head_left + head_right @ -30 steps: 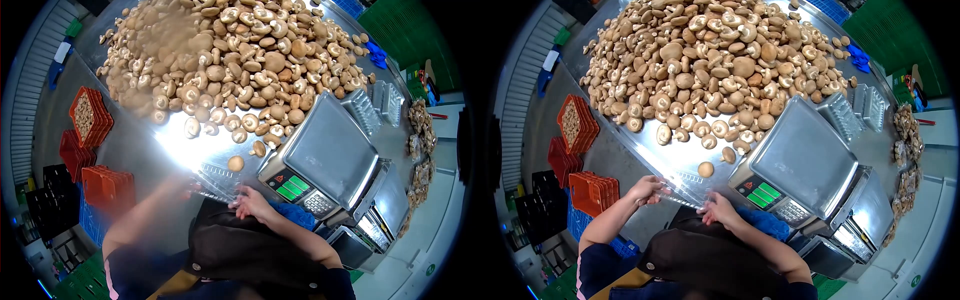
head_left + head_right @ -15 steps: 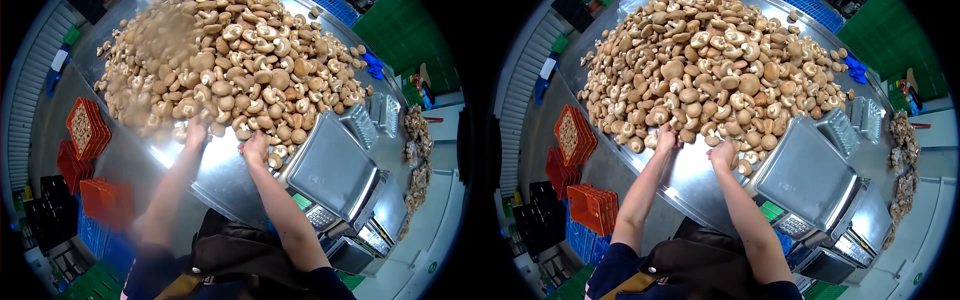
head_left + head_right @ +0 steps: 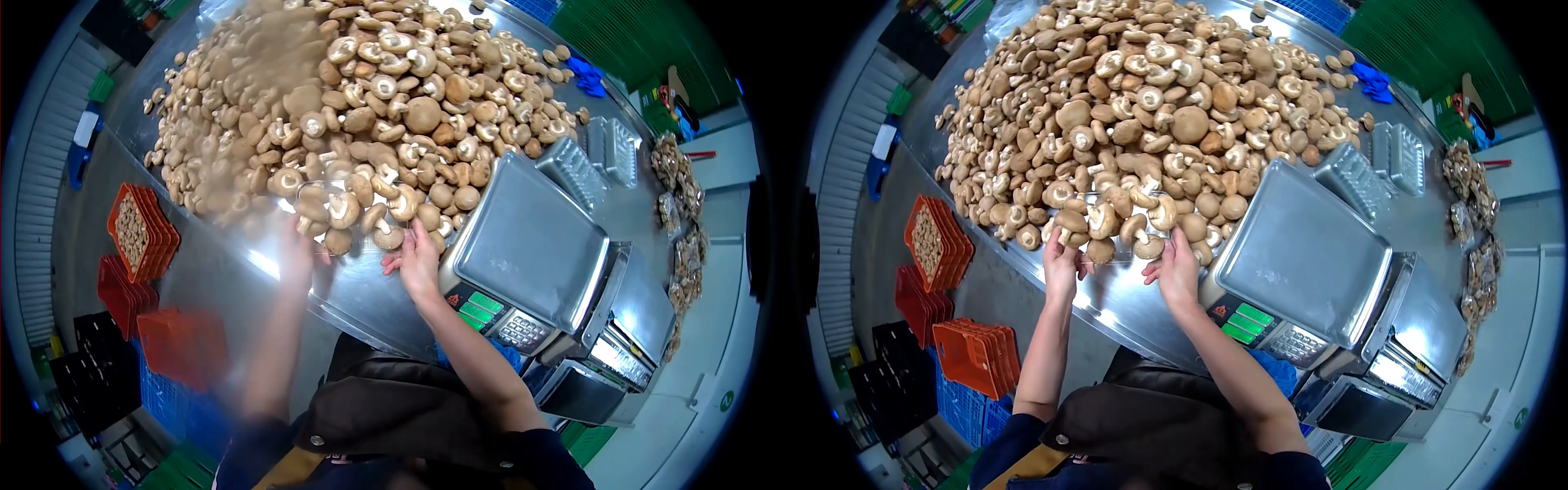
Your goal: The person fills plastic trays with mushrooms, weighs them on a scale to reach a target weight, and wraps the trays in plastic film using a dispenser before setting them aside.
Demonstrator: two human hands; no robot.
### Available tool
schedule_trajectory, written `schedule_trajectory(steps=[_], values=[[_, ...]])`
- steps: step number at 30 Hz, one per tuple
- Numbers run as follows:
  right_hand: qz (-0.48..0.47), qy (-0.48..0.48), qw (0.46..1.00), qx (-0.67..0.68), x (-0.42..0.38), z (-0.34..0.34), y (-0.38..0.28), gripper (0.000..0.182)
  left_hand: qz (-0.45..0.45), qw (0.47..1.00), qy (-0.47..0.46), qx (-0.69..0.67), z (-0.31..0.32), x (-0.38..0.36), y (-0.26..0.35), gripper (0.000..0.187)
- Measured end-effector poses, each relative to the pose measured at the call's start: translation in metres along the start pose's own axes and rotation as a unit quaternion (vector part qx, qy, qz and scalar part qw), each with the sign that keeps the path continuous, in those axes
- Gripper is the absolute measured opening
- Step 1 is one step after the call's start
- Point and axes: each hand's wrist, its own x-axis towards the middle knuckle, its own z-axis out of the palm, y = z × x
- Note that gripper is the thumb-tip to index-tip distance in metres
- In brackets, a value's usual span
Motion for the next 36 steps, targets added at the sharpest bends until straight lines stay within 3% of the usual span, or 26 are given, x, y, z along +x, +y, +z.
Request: schedule_trajectory(steps=[2, 7, 12, 13, 14, 15, 19, 21, 22, 24, 29, 31, 32, 34, 35, 36], values=[[0.009, 0.01, 1.0, -0.006, -0.013, -0.014, -0.017, 0.036, -0.01, 0.999, -0.029, 0.023, 0.009, -0.015, 0.014, 0.028], [-0.073, 0.091, 0.988, -0.099, -0.048, -0.078, -0.061, 0.032, -0.012, 0.989, -0.137, 0.058, 0.066, -0.047, 0.039, 0.035], [-0.263, 0.213, 0.866, -0.367, -0.072, -0.17, -0.067, 0.033, -0.024, 0.96, -0.264, 0.089, 0.135, -0.056, 0.006, 0.046], [-0.254, 0.229, 0.862, -0.376, -0.075, -0.188, -0.063, 0.034, -0.03, 0.955, -0.276, 0.105, 0.15, -0.058, -0.003, 0.048], [-0.243, 0.243, 0.857, -0.383, -0.078, -0.205, -0.057, 0.034, 0.002, 0.938, -0.308, 0.157, 0.164, -0.056, -0.01, 0.052], [-0.233, 0.257, 0.853, -0.39, -0.082, -0.22, -0.052, 0.035, -0.002, 0.942, -0.317, 0.11, 0.179, -0.061, -0.013, 0.049], [-0.22, 0.276, 0.792, -0.499, -0.092, -0.255, -0.043, 0.037, 0.219, 0.873, -0.299, 0.318, 0.208, -0.056, -0.038, 0.04], [-0.209, 0.258, 0.79, -0.515, -0.098, -0.261, -0.043, 0.038, 0.354, 0.814, -0.256, 0.382, 0.213, -0.061, -0.039, 0.042], [-0.202, 0.248, 0.793, -0.518, -0.101, -0.263, -0.044, 0.038, 0.326, 0.809, -0.288, 0.395, 0.208, -0.062, -0.037, 0.044], [-0.202, 0.236, 0.792, -0.526, -0.108, -0.267, -0.047, 0.037, 0.159, 0.843, -0.342, 0.383, 0.197, -0.059, -0.02, 0.049], [-0.23, 0.284, 0.824, -0.432, -0.118, -0.278, -0.06, 0.03, 0.298, 0.856, -0.283, 0.315, 0.21, -0.062, 0.017, 0.049], [-0.241, 0.291, 0.837, -0.396, -0.114, -0.278, -0.071, 0.028, 0.331, 0.815, -0.289, 0.377, 0.22, -0.06, 0.019, 0.043], [-0.241, 0.29, 0.836, -0.4, -0.11, -0.275, -0.08, 0.027, 0.415, 0.781, -0.262, 0.387, 0.22, -0.043, -0.001, 0.035], [-0.294, 0.284, 0.799, -0.442, -0.085, -0.28, -0.091, 0.029, 0.194, 0.906, -0.266, 0.266, 0.221, -0.053, 0.018, 0.034], [-0.314, 0.272, 0.778, -0.471, -0.073, -0.278, -0.105, 0.032, 0.077, 0.942, -0.26, 0.197, 0.221, -0.056, 0.024, 0.033], [-0.333, 0.262, 0.757, -0.498, -0.06, -0.276, -0.119, 0.034, 0.084, 0.959, -0.227, 0.15, 0.214, -0.05, 0.023, 0.029]])
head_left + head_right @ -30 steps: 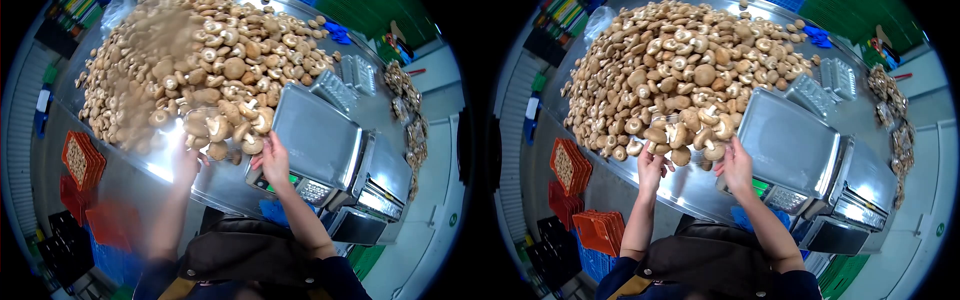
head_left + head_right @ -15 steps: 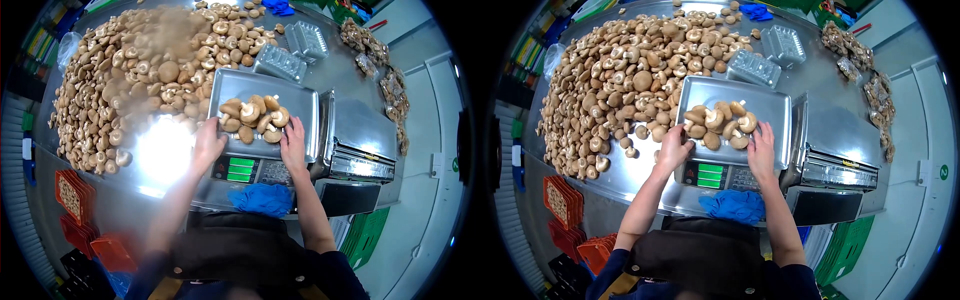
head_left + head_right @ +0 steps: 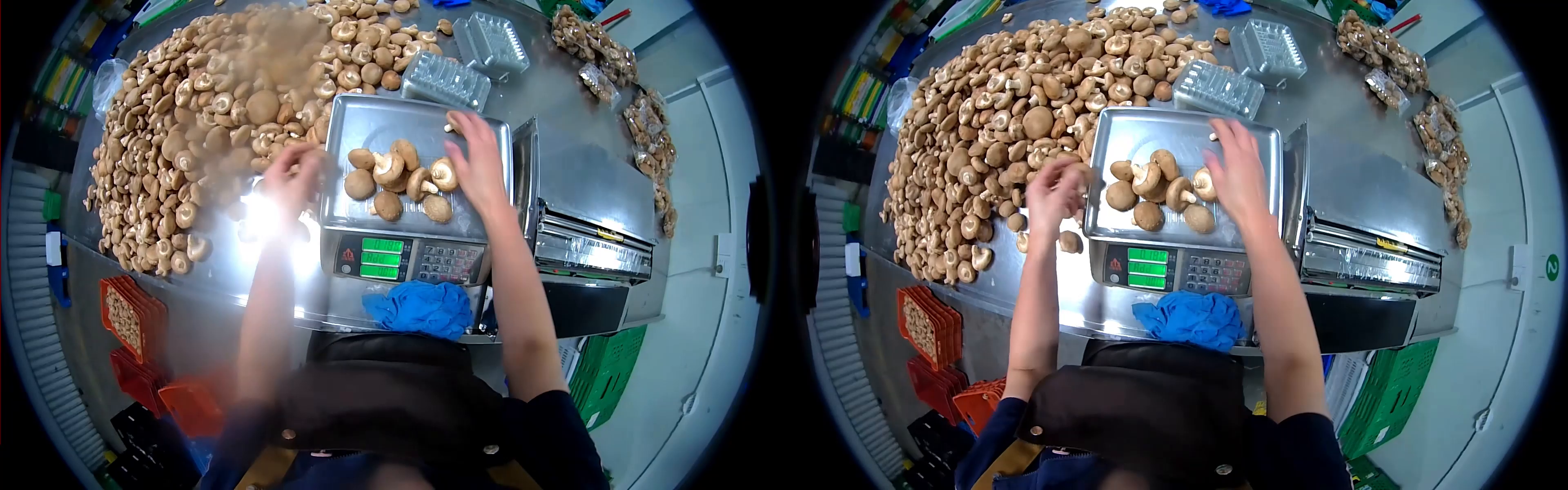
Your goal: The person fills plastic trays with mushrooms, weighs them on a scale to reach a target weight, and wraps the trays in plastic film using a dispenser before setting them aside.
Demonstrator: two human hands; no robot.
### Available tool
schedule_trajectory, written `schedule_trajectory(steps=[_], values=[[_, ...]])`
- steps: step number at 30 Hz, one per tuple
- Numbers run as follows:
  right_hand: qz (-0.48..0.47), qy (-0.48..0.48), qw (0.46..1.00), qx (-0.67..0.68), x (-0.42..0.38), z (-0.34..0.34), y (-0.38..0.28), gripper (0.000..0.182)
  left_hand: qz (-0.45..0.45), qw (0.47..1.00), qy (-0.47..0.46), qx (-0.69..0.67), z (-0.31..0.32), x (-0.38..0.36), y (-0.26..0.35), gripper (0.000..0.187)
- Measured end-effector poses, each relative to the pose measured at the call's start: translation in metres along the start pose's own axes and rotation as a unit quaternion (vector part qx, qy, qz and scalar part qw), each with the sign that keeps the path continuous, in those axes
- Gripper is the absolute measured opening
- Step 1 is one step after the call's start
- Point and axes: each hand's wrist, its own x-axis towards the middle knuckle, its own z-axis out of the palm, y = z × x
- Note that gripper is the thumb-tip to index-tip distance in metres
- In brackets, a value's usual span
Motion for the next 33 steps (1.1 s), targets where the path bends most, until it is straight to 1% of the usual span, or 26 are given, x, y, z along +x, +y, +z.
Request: schedule_trajectory(steps=[1, 2, 3, 5, 8, 9, 10, 11, 12, 13, 14, 15, 16, 17, 18, 19, 20, 21, 22, 23, 24, 25, 26, 27, 31, 33], values=[[-0.001, -0.017, 0.998, -0.057, 0.013, 0.011, 0.005, 0.037, 0.034, 0.994, 0.04, -0.101, -0.003, -0.004, 0.005, 0.025], [-0.001, -0.033, 0.993, -0.113, 0.023, 0.022, 0.012, 0.04, 0.036, 0.988, 0.057, -0.138, -0.01, -0.008, 0.007, 0.025], [0.004, -0.062, 0.991, -0.118, 0.031, 0.029, 0.023, 0.038, 0.039, 0.981, 0.073, -0.176, -0.022, -0.011, 0.007, 0.026], [0.013, -0.122, 0.984, -0.129, 0.041, 0.035, 0.048, 0.034, 0.058, 0.978, 0.083, -0.182, -0.053, -0.013, -0.015, 0.028], [0.059, -0.063, 0.996, -0.025, 0.041, 0.03, 0.084, 0.026, 0.054, 0.985, 0.066, -0.148, -0.068, -0.05, -0.006, 0.034], [0.176, 0.009, 0.98, 0.093, 0.037, 0.018, 0.072, 0.022, 0.033, 0.977, 0.083, -0.194, -0.069, -0.06, -0.007, 0.035], [0.223, 0.049, 0.956, 0.183, 0.031, 0.001, 0.062, 0.019, 0.013, 0.965, 0.103, -0.24, -0.07, -0.07, -0.008, 0.036], [0.284, 0.073, 0.868, 0.401, 0.025, -0.012, 0.056, 0.021, -0.004, 0.95, 0.125, -0.286, -0.071, -0.08, -0.01, 0.037], [0.3, 0.106, 0.763, 0.562, 0.014, -0.022, 0.057, 0.024, -0.031, 0.931, 0.163, -0.326, -0.069, -0.086, -0.011, 0.037], [0.306, 0.137, 0.629, 0.701, 0.002, -0.03, 0.056, 0.028, -0.056, 0.908, 0.199, -0.365, -0.068, -0.091, -0.012, 0.036], [0.319, 0.153, 0.503, 0.788, -0.014, -0.038, 0.044, 0.031, -0.083, 0.843, 0.137, -0.514, -0.068, -0.096, -0.007, 0.037], [0.323, 0.166, 0.366, 0.857, -0.03, -0.048, 0.026, 0.034, -0.094, 0.821, 0.092, -0.556, -0.07, -0.097, -0.017, 0.038], [0.354, 0.164, 0.321, 0.863, -0.042, -0.053, 0.0, 0.04, -0.104, 0.796, 0.045, -0.595, -0.075, -0.096, -0.035, 0.038], [0.389, 0.17, 0.299, 0.855, -0.052, -0.051, -0.009, 0.045, -0.114, 0.767, -0.002, -0.631, -0.076, -0.095, -0.044, 0.039], [0.364, 0.108, 0.261, 0.888, -0.065, -0.044, -0.003, 0.044, -0.124, 0.798, 0.042, -0.588, -0.06, -0.093, -0.033, 0.041], [0.337, 0.046, 0.219, 0.914, -0.075, -0.037, 0.002, 0.044, -0.087, 0.883, 0.016, -0.462, -0.044, -0.093, -0.019, 0.037], [0.357, 0.044, 0.429, 0.829, -0.074, -0.037, -0.007, 0.041, -0.045, 0.945, 0.002, -0.325, -0.026, -0.093, -0.001, 0.034], [0.358, 0.041, 0.616, 0.701, -0.07, -0.037, -0.023, 0.038, -0.003, 0.967, -0.032, -0.252, -0.001, -0.095, 0.022, 0.031], [0.31, 0.044, 0.78, 0.542, -0.06, -0.037, -0.044, 0.03, 0.06, 0.978, -0.019, -0.198, 0.021, -0.095, 0.026, 0.031], [0.296, 0.021, 0.876, 0.38, -0.054, -0.037, -0.055, 0.022, 0.124, 0.982, -0.004, -0.144, 0.037, -0.092, 0.029, 0.032], [0.17, 0.022, 0.959, 0.224, -0.049, -0.033, -0.06, 0.019, 0.268, 0.963, 0.007, 0.021, 0.046, -0.083, 0.032, 0.032], [0.036, 0.021, 0.997, 0.058, -0.045, -0.03, -0.063, 0.019, 0.399, 0.898, 0.019, 0.184, 0.053, -0.075, 0.036, 0.033], [0.024, 0.019, 0.997, 0.074, -0.044, -0.028, -0.066, 0.019, 0.393, 0.911, -0.012, 0.125, 0.063, -0.072, 0.037, 0.038], [0.012, 0.017, 0.996, 0.09, -0.043, -0.027, -0.068, 0.02, 0.379, 0.919, -0.033, 0.104, 0.067, -0.07, 0.036, 0.036], [0.026, 0.019, 0.995, 0.093, -0.042, -0.029, -0.071, 0.022, 0.354, 0.931, -0.005, 0.093, 0.067, -0.066, 0.032, 0.033], [-0.027, 0.01, 0.999, 0.014, -0.04, -0.01, -0.062, 0.031, 0.325, 0.942, -0.003, 0.084, 0.065, -0.064, 0.029, 0.032]])
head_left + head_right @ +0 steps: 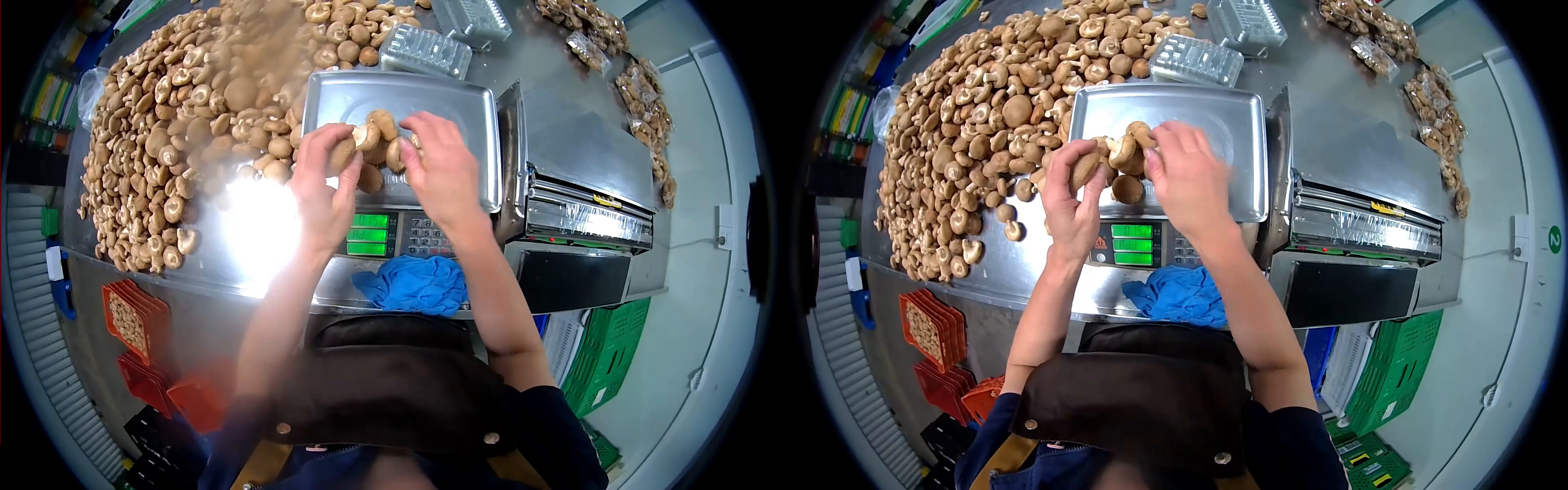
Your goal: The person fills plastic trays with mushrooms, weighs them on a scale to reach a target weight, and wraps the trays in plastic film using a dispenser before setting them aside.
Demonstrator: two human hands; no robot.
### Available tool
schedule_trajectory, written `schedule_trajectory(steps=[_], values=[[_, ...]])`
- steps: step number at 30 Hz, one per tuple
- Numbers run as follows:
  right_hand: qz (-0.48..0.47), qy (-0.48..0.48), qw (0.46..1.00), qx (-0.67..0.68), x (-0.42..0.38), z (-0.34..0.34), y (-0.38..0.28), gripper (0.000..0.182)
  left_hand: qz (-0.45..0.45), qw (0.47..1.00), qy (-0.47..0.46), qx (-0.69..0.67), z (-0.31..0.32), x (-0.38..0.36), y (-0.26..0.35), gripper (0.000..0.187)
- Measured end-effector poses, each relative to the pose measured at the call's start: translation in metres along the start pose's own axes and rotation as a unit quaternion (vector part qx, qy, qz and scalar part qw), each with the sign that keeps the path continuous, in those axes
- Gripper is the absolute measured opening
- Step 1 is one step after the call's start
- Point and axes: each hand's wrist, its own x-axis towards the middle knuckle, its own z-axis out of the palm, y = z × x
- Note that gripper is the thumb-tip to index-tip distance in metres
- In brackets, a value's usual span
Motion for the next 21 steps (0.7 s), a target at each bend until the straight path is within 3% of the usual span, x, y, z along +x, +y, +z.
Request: schedule_trajectory(steps=[4, 5, 6, 8, 10, 11, 13, 14, 16, 18, 19, 21], values=[[-0.023, -0.066, 0.994, -0.084, -0.012, 0.042, 0.021, 0.05, -0.073, 0.996, 0.035, -0.029, -0.008, -0.019, -0.016, 0.03], [-0.035, -0.074, 0.994, -0.073, -0.011, 0.039, 0.02, 0.057, -0.094, 0.994, 0.06, -0.019, -0.02, -0.026, -0.019, 0.031], [-0.027, -0.059, 0.997, -0.051, -0.01, 0.033, 0.018, 0.056, -0.07, 0.994, 0.088, 0.0, -0.033, -0.029, -0.026, 0.032], [-0.011, -0.027, 1.0, -0.008, -0.008, 0.021, 0.016, 0.054, -0.106, 0.982, 0.131, 0.08, -0.067, -0.043, -0.039, 0.032], [0.085, 0.017, 0.992, 0.093, -0.015, 0.005, 0.025, 0.052, -0.136, 0.977, 0.158, 0.049, -0.105, -0.065, -0.069, 0.031], [0.131, 0.039, 0.98, 0.143, -0.019, -0.003, 0.03, 0.052, -0.099, 0.967, 0.15, 0.179, -0.12, -0.072, -0.076, 0.033], [0.195, 0.043, 0.968, 0.151, -0.036, -0.002, 0.053, 0.05, -0.154, 0.922, 0.1, 0.34, -0.163, -0.118, -0.143, 0.042], [0.226, 0.047, 0.961, 0.155, -0.041, -0.003, 0.059, 0.049, -0.174, 0.885, 0.062, 0.426, -0.167, -0.117, -0.148, 0.046], [0.269, -0.003, 0.947, 0.174, -0.048, -0.007, 0.069, 0.055, -0.11, 0.881, 0.047, 0.457, -0.172, -0.121, -0.156, 0.05], [0.29, -0.051, 0.941, 0.168, -0.047, -0.01, 0.067, 0.063, -0.043, 0.872, 0.048, 0.486, -0.144, -0.083, -0.094, 0.056], [0.288, -0.075, 0.942, 0.155, -0.043, -0.012, 0.063, 0.067, -0.18, 0.946, 0.045, 0.264, -0.122, -0.057, -0.062, 0.056], [0.277, -0.133, 0.943, 0.131, -0.033, -0.01, 0.06, 0.084, -0.227, 0.972, 0.007, 0.054, -0.085, -0.032, -0.058, 0.058]])
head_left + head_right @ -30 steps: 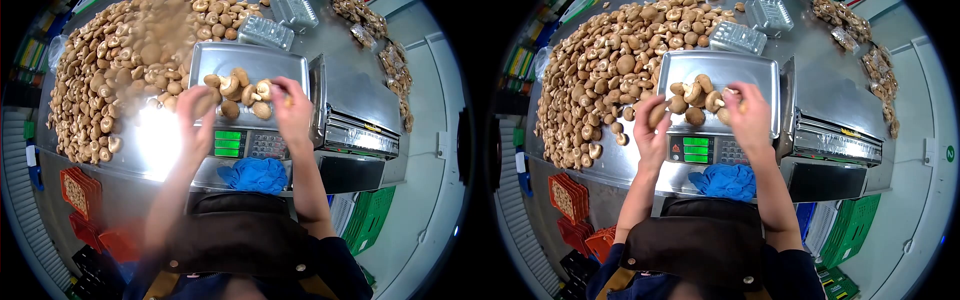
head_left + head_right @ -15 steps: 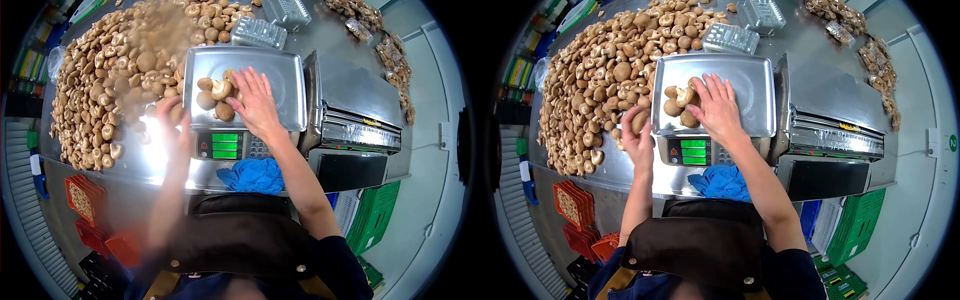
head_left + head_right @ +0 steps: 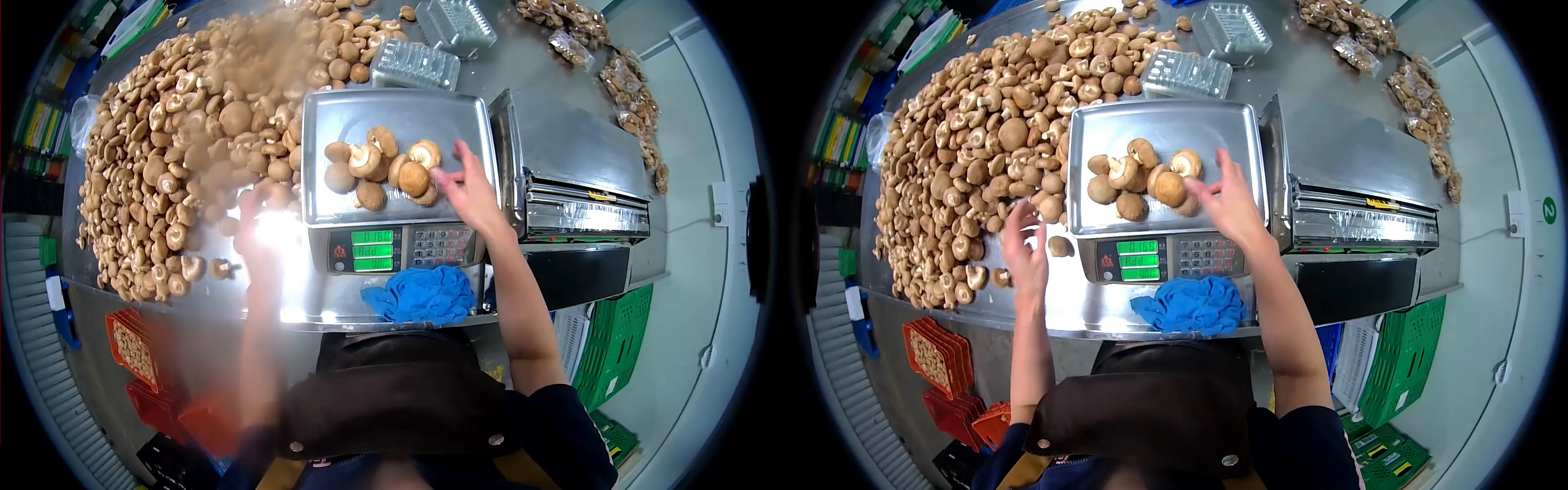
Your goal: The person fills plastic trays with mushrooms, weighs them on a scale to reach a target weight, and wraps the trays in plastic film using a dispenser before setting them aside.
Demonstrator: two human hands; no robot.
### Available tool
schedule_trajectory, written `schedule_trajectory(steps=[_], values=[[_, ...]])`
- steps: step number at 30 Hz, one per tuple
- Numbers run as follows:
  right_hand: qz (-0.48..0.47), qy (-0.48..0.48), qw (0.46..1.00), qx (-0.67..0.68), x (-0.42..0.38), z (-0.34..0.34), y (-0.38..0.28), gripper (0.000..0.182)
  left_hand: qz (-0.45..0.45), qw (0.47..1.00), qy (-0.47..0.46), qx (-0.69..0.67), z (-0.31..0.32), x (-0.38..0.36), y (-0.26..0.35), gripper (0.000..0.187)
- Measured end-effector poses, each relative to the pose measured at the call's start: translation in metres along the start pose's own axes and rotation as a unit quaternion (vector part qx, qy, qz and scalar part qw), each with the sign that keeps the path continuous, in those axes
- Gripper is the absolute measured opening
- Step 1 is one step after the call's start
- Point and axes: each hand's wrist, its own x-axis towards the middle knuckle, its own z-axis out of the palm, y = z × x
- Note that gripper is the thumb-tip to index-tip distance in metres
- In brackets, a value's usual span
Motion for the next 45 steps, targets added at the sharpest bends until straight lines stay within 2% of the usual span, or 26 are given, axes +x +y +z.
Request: schedule_trajectory(steps=[1, 3, 5, 6, 7, 11, 12, 13, 15, 16, 18, 19, 21, 22, 24, 25, 28, 31, 32, 36, 39, 40, 41, 42, 43, 45], values=[[0.032, -0.041, 0.999, 0.002, 0.0, -0.001, -0.015, 0.089, 0.082, 0.996, -0.02, 0.036, 0.018, 0.009, -0.007, 0.059], [0.011, -0.067, 0.994, -0.085, 0.008, 0.007, -0.016, 0.095, -0.002, 0.972, -0.165, 0.166, 0.042, 0.028, 0.026, 0.061], [0.012, -0.089, 0.994, -0.057, 0.013, 0.006, -0.022, 0.095, 0.099, 0.956, -0.146, 0.237, 0.068, 0.035, 0.007, 0.064], [0.006, -0.087, 0.995, -0.045, 0.015, 0.005, -0.021, 0.093, 0.098, 0.962, -0.127, 0.223, 0.074, 0.041, -0.003, 0.068], [-0.001, -0.086, 0.996, -0.034, 0.016, 0.003, -0.019, 0.091, 0.045, 0.975, -0.123, 0.181, 0.077, 0.043, -0.011, 0.071], [-0.072, -0.031, 0.997, -0.017, 0.012, -0.004, 0.001, 0.082, 0.072, 0.981, -0.11, 0.14, 0.075, 0.03, -0.005, 0.076], [-0.1, -0.003, 0.995, -0.029, 0.007, -0.013, -0.004, 0.083, 0.078, 0.985, -0.11, 0.106, 0.073, 0.026, 0.005, 0.077], [-0.082, -0.024, 0.996, -0.01, -0.001, -0.031, -0.007, 0.084, 0.084, 0.987, -0.116, 0.068, 0.075, 0.02, 0.016, 0.079], [-0.093, -0.046, 0.994, 0.013, -0.012, -0.073, -0.011, 0.092, 0.028, 0.991, -0.133, -0.011, 0.088, 0.004, 0.07, 0.081], [-0.082, -0.046, 0.995, 0.014, -0.019, -0.098, -0.012, 0.092, 0.027, 0.991, -0.133, -0.004, 0.1, -0.007, 0.103, 0.076], [-0.081, -0.033, 0.996, 0.015, -0.024, -0.142, 0.007, 0.092, 0.029, 0.99, -0.137, -0.02, 0.134, -0.028, 0.149, 0.071], [-0.08, -0.026, 0.996, 0.007, -0.024, -0.164, 0.02, 0.092, 0.044, 0.985, -0.164, -0.033, 0.153, -0.027, 0.152, 0.079], [-0.078, 0.014, 0.997, 0.0, -0.022, -0.208, 0.057, 0.089, 0.027, 0.98, -0.19, -0.048, 0.204, -0.033, 0.166, 0.078], [-0.065, 0.018, 0.998, -0.01, -0.022, -0.233, 0.071, 0.088, 0.053, 0.979, -0.194, -0.012, 0.232, -0.037, 0.172, 0.077], [-0.039, 0.02, 0.999, -0.016, -0.017, -0.281, 0.098, 0.085, 0.076, 0.97, -0.229, -0.042, 0.288, -0.04, 0.182, 0.074], [-0.02, 0.021, 1.0, -0.01, -0.014, -0.302, 0.115, 0.084, 0.049, 0.969, -0.232, -0.064, 0.314, -0.044, 0.196, 0.073], [-0.027, 0.041, 0.999, 0.0, 0.004, -0.352, 0.176, 0.078, 0.043, 0.97, -0.239, -0.032, 0.381, -0.048, 0.215, 0.067], [0.042, -0.042, 0.997, 0.04, 0.002, -0.39, 0.18, 0.077, 0.036, 0.967, -0.252, -0.007, 0.424, -0.048, 0.222, 0.067], [0.05, -0.037, 0.997, 0.052, 0.003, -0.393, 0.187, 0.074, 0.039, 0.967, -0.252, 0.003, 0.433, -0.05, 0.221, 0.067], [-0.006, -0.035, 0.998, -0.05, 0.004, -0.4, 0.2, 0.079, -0.015, 0.961, -0.275, -0.036, 0.437, -0.056, 0.22, 0.071], [-0.02, -0.014, 0.986, -0.162, -0.016, -0.41, 0.202, 0.078, 0.12, 0.96, -0.25, -0.049, 0.41, -0.073, 0.204, 0.067], [-0.058, -0.002, 0.979, -0.193, -0.032, -0.42, 0.196, 0.069, 0.21, 0.949, -0.229, 0.05, 0.389, -0.081, 0.207, 0.064], [-0.086, -0.015, 0.976, -0.201, -0.049, -0.434, 0.198, 0.063, 0.298, 0.921, -0.205, 0.146, 0.364, -0.087, 0.214, 0.061], [-0.117, -0.029, 0.97, -0.209, -0.062, -0.449, 0.206, 0.06, 0.366, 0.863, -0.236, 0.256, 0.343, -0.09, 0.217, 0.06], [-0.176, -0.05, 0.941, -0.285, -0.072, -0.461, 0.222, 0.058, 0.425, 0.788, -0.262, 0.36, 0.326, -0.093, 0.219, 0.059], [-0.286, -0.092, 0.854, -0.424, -0.084, -0.474, 0.247, 0.059, 0.421, 0.745, -0.324, 0.404, 0.311, -0.097, 0.23, 0.059]])
